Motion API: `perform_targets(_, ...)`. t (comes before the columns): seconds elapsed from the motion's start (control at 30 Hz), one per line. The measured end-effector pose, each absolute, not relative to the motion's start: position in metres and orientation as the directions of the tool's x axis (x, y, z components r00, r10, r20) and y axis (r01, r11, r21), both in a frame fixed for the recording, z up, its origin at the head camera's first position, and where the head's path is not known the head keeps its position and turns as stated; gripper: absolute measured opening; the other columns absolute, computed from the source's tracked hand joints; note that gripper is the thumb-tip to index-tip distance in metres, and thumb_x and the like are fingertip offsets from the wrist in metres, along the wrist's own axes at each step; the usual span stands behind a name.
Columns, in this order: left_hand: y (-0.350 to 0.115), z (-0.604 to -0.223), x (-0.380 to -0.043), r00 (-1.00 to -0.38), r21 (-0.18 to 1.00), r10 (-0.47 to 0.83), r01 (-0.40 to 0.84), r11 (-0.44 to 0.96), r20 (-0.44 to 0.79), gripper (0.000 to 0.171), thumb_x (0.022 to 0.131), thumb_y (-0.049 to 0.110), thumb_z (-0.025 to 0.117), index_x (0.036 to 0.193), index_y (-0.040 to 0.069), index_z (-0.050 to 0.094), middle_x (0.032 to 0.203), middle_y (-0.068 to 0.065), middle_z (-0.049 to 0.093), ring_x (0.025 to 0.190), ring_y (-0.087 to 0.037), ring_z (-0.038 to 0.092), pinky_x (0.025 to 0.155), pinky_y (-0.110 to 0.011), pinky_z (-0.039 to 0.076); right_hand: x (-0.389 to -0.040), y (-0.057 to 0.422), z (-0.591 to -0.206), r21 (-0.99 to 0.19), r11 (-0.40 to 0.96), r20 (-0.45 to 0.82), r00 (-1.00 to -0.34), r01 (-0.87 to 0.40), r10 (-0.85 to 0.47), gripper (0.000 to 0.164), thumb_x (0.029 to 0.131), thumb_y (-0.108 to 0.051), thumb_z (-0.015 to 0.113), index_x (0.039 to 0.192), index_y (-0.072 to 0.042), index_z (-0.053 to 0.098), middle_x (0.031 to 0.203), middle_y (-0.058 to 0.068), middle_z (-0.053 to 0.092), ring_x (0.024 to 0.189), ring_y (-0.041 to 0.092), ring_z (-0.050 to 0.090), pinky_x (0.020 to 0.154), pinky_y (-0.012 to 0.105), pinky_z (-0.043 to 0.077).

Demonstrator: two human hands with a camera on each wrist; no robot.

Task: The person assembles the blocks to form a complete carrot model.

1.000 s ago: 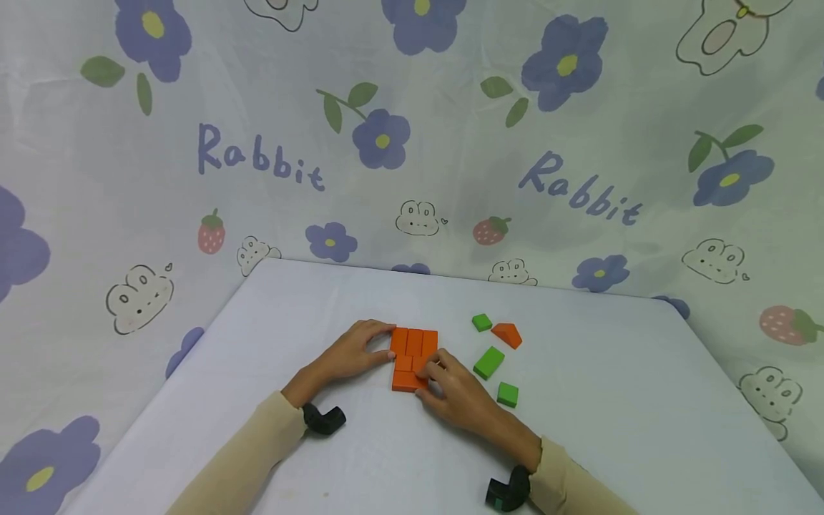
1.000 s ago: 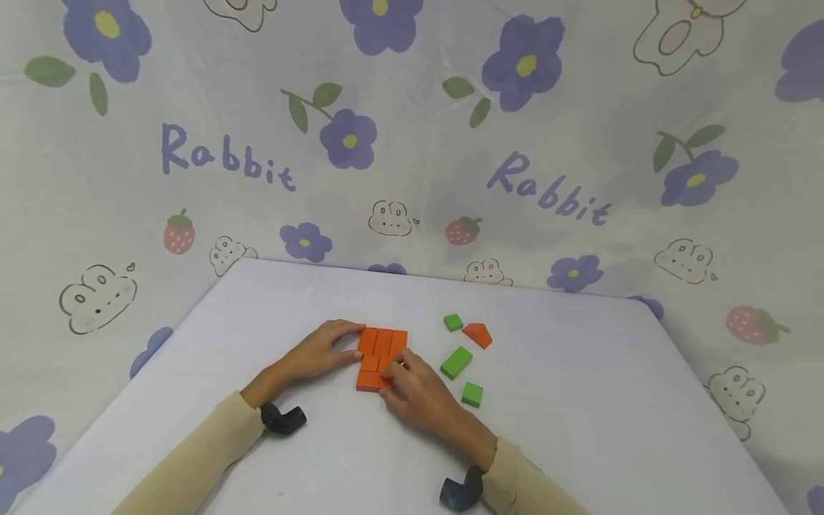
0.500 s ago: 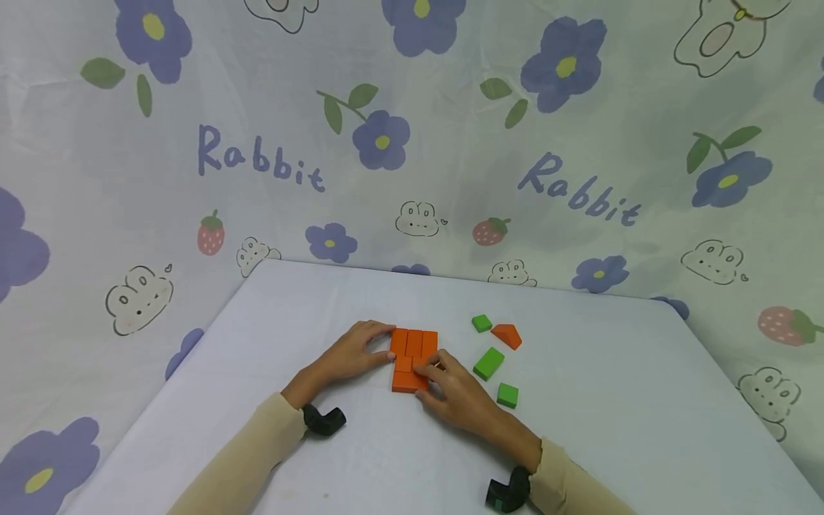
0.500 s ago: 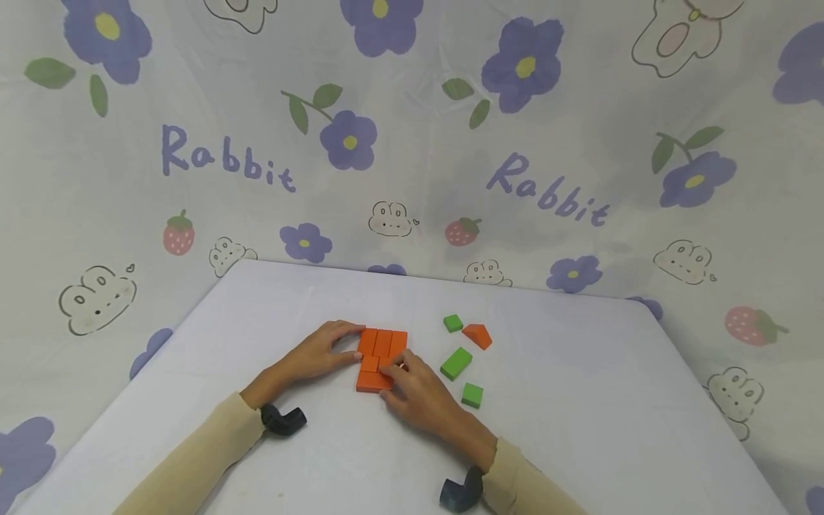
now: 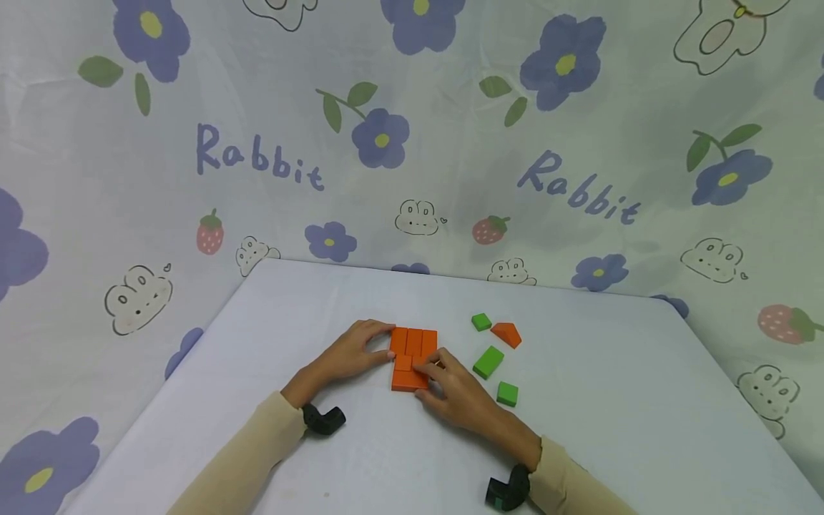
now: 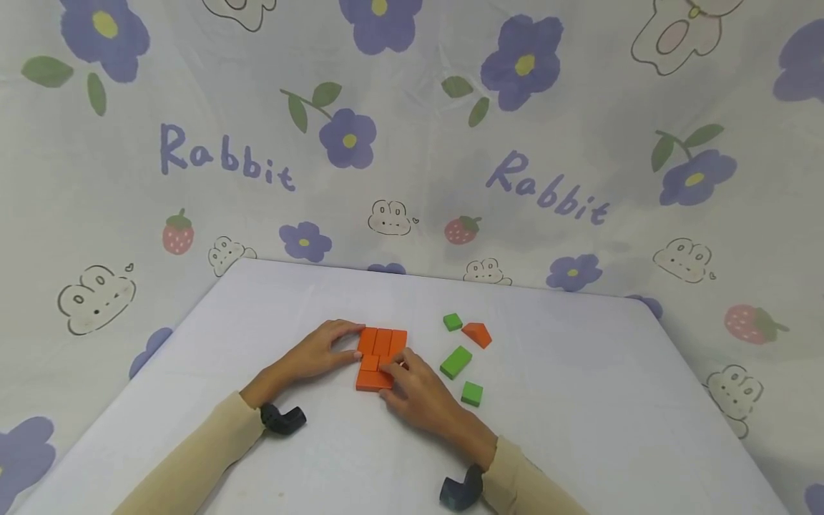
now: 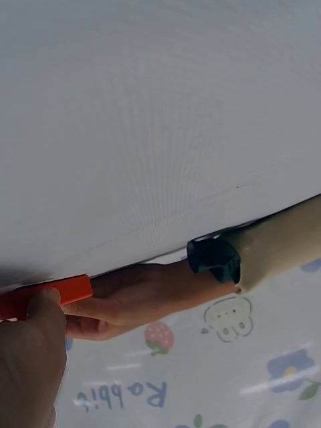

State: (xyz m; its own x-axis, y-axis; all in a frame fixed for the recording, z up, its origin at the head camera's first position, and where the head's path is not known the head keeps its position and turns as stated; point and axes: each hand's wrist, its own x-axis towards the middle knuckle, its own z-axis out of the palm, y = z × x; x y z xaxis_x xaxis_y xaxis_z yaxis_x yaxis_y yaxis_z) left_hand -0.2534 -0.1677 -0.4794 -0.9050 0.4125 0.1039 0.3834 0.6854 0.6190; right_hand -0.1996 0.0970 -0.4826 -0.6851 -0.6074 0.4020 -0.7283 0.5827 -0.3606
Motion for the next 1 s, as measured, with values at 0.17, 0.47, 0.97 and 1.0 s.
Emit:
perform_targets(0.17,-0.168,-0.479,-0.252,-0.912,0.633,0.402,0.359,0.685,0.083,0.059,0.092,0.043,0.070,0.145,0.021,0.053,0.147,-0.002,0.053,0.141,-0.028,0.042,0.117,-0.055,0.035,-0.197,0.099,-0.465,-0.474,0.555,0.354,-0.724,-0.684,-0.592,0.040,0.091,-0.025,0.075,0.126,-0.010,0.066,0.111,0.003,0.056,0.095,0.012,0.058,0.075,0.018,0.053)
perform_targets(0.47,-0.166,-0.480,-0.253,-0.915,0.641,0.398,0.346,0.685,0.070,0.060,0.092,0.042,0.070,0.146,0.021,0.052,0.148,-0.003,0.052,0.143,-0.027,0.040,0.118,-0.055,0.033,-0.231,0.153,-0.423,-0.489,0.673,0.382,-0.830,-0.555,-0.407,0.026,0.094,-0.018,0.071,0.119,-0.009,0.068,0.099,0.001,0.065,0.091,0.016,0.062,0.077,0.035,0.059)
perform_targets(0.97,-0.168,-0.482,-0.252,-0.910,0.654,0.404,0.359,0.666,0.089,0.059,0.093,0.040,0.070,0.145,0.020,0.053,0.148,-0.003,0.052,0.140,-0.027,0.042,0.117,-0.054,0.035,-0.291,0.233,-0.468,-0.492,0.829,0.069,-0.961,-0.266,-0.268,0.046,0.097,-0.035,0.066,0.119,0.005,0.064,0.112,0.020,0.061,0.101,0.033,0.054,0.083,0.047,0.050)
perform_targets(1.0,-0.168,-0.482,-0.252,-0.910,0.654,0.403,0.360,0.666,0.091,0.059,0.093,0.040,0.070,0.146,0.020,0.052,0.148,-0.002,0.052,0.140,-0.027,0.042,0.117,-0.054,0.035,-0.290,0.232,-0.467,-0.493,0.824,0.084,-0.958,-0.279,-0.274,0.042,0.096,-0.033,0.068,0.115,0.004,0.064,0.109,0.018,0.062,0.098,0.031,0.054,0.082,0.045,0.050)
